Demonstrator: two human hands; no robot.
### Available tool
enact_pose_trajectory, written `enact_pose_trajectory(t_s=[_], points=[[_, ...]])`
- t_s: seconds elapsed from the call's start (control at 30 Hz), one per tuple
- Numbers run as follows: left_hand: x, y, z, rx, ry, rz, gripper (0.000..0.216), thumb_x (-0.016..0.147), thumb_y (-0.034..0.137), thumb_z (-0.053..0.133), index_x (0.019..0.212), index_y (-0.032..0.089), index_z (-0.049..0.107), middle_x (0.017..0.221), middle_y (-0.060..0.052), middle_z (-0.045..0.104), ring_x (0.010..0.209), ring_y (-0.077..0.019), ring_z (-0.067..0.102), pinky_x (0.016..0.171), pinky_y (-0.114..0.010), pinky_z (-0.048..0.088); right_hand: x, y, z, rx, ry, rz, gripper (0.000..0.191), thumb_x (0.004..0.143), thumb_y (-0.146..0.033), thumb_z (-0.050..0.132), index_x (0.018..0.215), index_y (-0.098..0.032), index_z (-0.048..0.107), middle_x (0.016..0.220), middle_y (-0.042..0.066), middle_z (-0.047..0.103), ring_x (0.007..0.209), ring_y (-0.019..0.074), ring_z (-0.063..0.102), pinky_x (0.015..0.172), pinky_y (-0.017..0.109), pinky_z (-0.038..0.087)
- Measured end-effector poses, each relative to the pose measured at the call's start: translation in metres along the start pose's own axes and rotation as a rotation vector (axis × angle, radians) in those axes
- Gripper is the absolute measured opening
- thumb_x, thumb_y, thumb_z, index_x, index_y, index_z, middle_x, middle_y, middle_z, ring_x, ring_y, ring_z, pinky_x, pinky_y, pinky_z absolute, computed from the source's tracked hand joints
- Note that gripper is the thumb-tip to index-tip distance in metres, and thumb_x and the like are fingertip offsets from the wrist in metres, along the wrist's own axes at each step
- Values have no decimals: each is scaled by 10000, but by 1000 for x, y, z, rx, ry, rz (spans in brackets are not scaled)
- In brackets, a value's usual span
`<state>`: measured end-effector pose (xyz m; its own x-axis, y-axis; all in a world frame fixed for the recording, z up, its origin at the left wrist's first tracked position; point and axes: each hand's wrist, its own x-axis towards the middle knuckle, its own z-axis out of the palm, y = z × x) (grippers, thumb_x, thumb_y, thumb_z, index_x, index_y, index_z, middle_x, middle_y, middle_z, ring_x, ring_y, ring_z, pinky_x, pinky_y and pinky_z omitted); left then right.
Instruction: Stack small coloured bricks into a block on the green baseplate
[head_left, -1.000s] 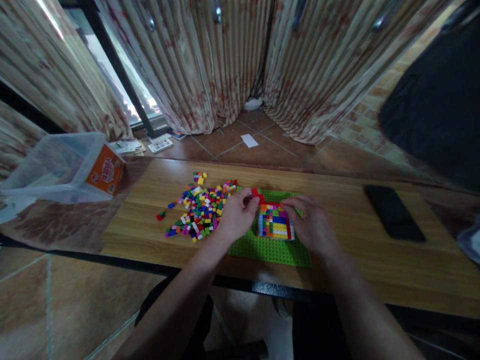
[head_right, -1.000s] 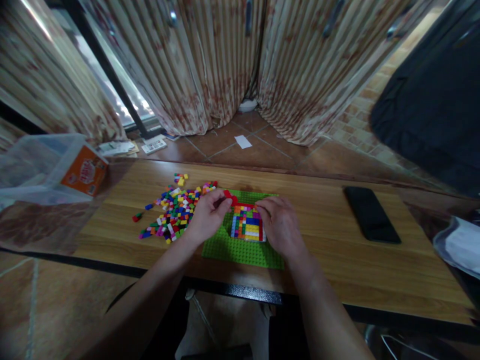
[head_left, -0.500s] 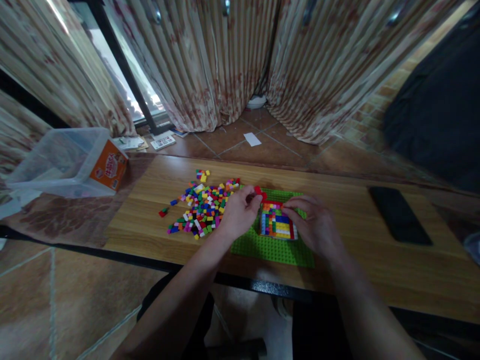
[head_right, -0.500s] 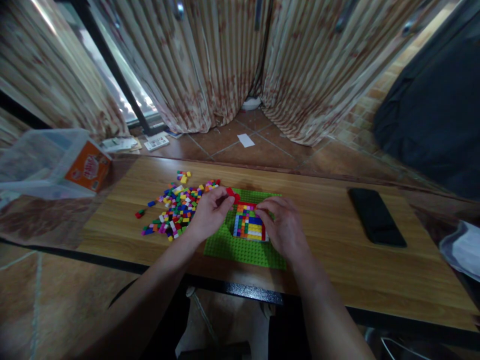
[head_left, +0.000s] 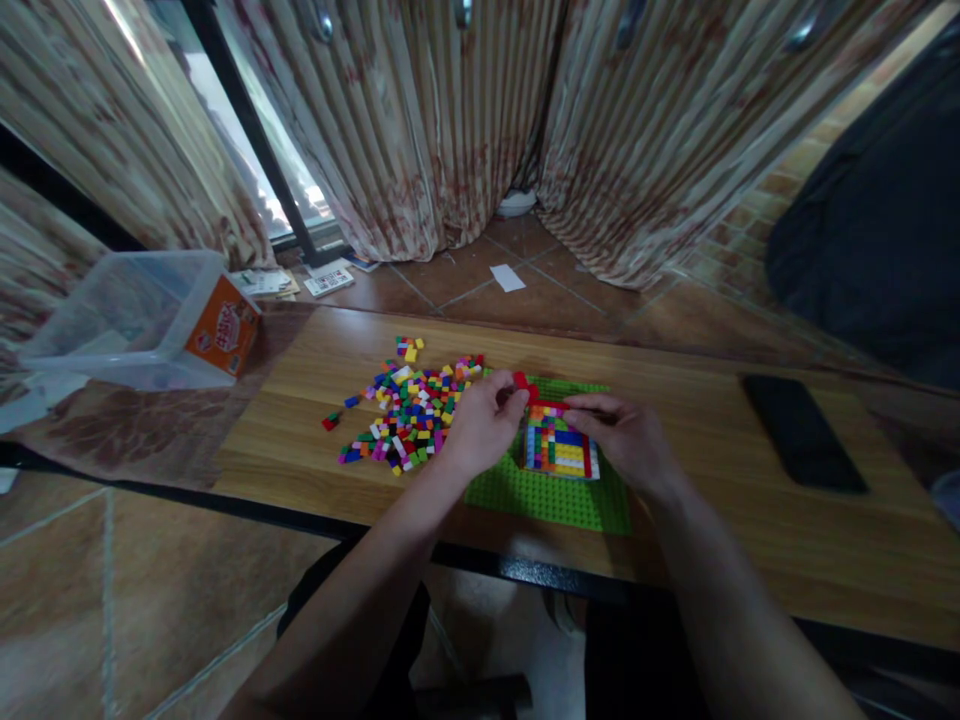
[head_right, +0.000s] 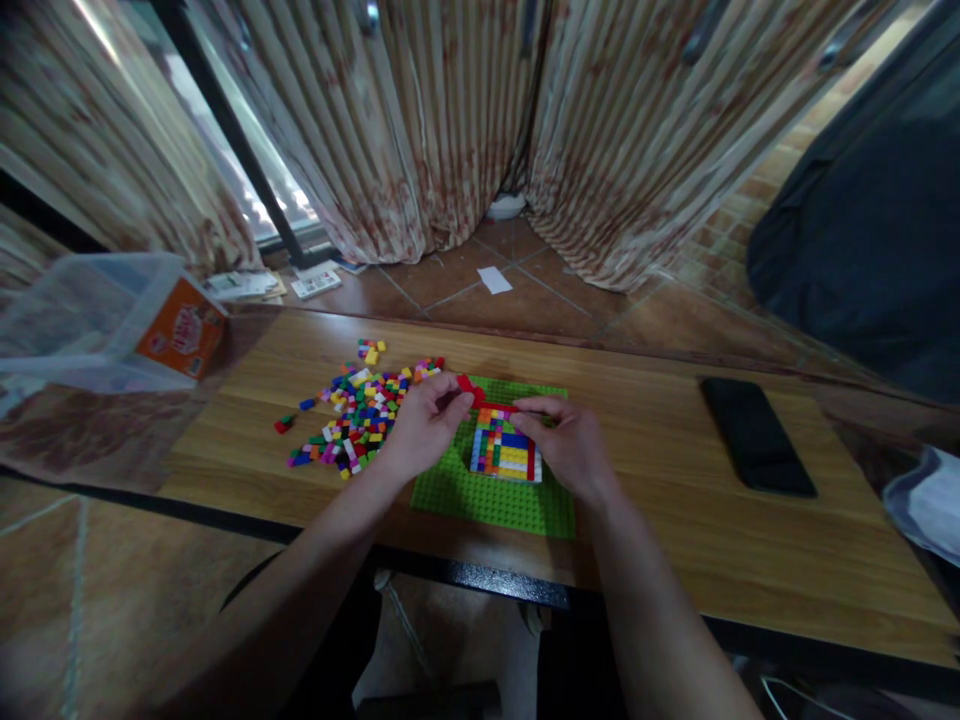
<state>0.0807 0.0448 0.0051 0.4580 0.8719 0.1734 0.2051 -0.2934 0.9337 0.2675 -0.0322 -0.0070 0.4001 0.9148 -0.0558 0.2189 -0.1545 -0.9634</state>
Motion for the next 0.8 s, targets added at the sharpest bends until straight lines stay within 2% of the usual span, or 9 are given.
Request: enact_pose_trajectory(t_s=[0.1, 0.23, 0.33, 0.37, 0.43, 0.53, 0.67, 0.8], points=[[0, 0, 0, -41, -15, -5, 159, 902, 197, 554, 744, 185, 565, 648, 29, 549, 621, -127, 548, 613, -259, 422, 1, -3, 2, 83, -28, 48, 392, 599, -481, 878, 854, -192, 808, 786, 60, 789, 660, 204, 708, 655, 387, 601], [0, -2, 3, -148, -21, -17, 143, 897, 195, 563, 757, 175, 578, 670, 20, 583, 637, -124, 576, 636, -255, 471, 0, -8, 3, 82, -20, 53, 350, 587, -445, 874, 829, -199, 816, 733, 47, 784, 601, 183, 690, 599, 347, 580], [0, -3, 5, -283, -15, -39, 26, 879, 184, 587, 881, 170, 608, 737, 17, 618, 659, -113, 603, 653, -243, 510, 0, -6, 3, 57, -19, 31, 340, 616, -449, 851, 838, -195, 814, 738, 46, 786, 597, 181, 689, 588, 335, 569], [0, -3, 6, -321, -15, -48, 68, 871, 183, 597, 936, 172, 613, 752, 19, 624, 658, -109, 608, 654, -238, 515, -1, -5, 3, 50, -21, 13, 337, 631, -453, 842, 845, -195, 812, 751, 47, 789, 609, 184, 694, 595, 337, 569], [0, -2, 6, -363, -17, -61, 136, 861, 189, 615, 996, 175, 610, 754, 26, 625, 644, -102, 613, 648, -231, 516, -1, -3, 2, 28, -30, -12, 341, 659, -462, 828, 874, -197, 810, 786, 49, 795, 642, 190, 705, 620, 345, 574], [-1, 1, 5, -391, -28, -67, 130, 859, 192, 626, 986, 172, 604, 752, 24, 636, 629, -99, 618, 647, -230, 521, -4, -3, 0, -37, -5, -79, 354, 726, -479, 792, 959, -213, 802, 892, 60, 804, 767, 216, 729, 725, 391, 588], [-2, 4, 5, -403, -43, -62, 119, 869, 182, 619, 987, 168, 607, 783, 3, 660, 660, -107, 635, 672, -241, 539, -10, -14, 5, -130, 115, -305, 291, 838, -476, 717, 997, -243, 788, 1047, 65, 787, 988, 238, 716, 940, 454, 545], [-4, 6, 7, -382, -81, -37, 96, 892, 234, 616, 967, 175, 601, 832, -19, 682, 714, -123, 657, 706, -257, 550, -17, -23, 16, -196, 71, -417, 231, 889, -457, 686, 1001, -280, 784, 1069, 51, 763, 1025, 231, 693, 958, 445, 533]])
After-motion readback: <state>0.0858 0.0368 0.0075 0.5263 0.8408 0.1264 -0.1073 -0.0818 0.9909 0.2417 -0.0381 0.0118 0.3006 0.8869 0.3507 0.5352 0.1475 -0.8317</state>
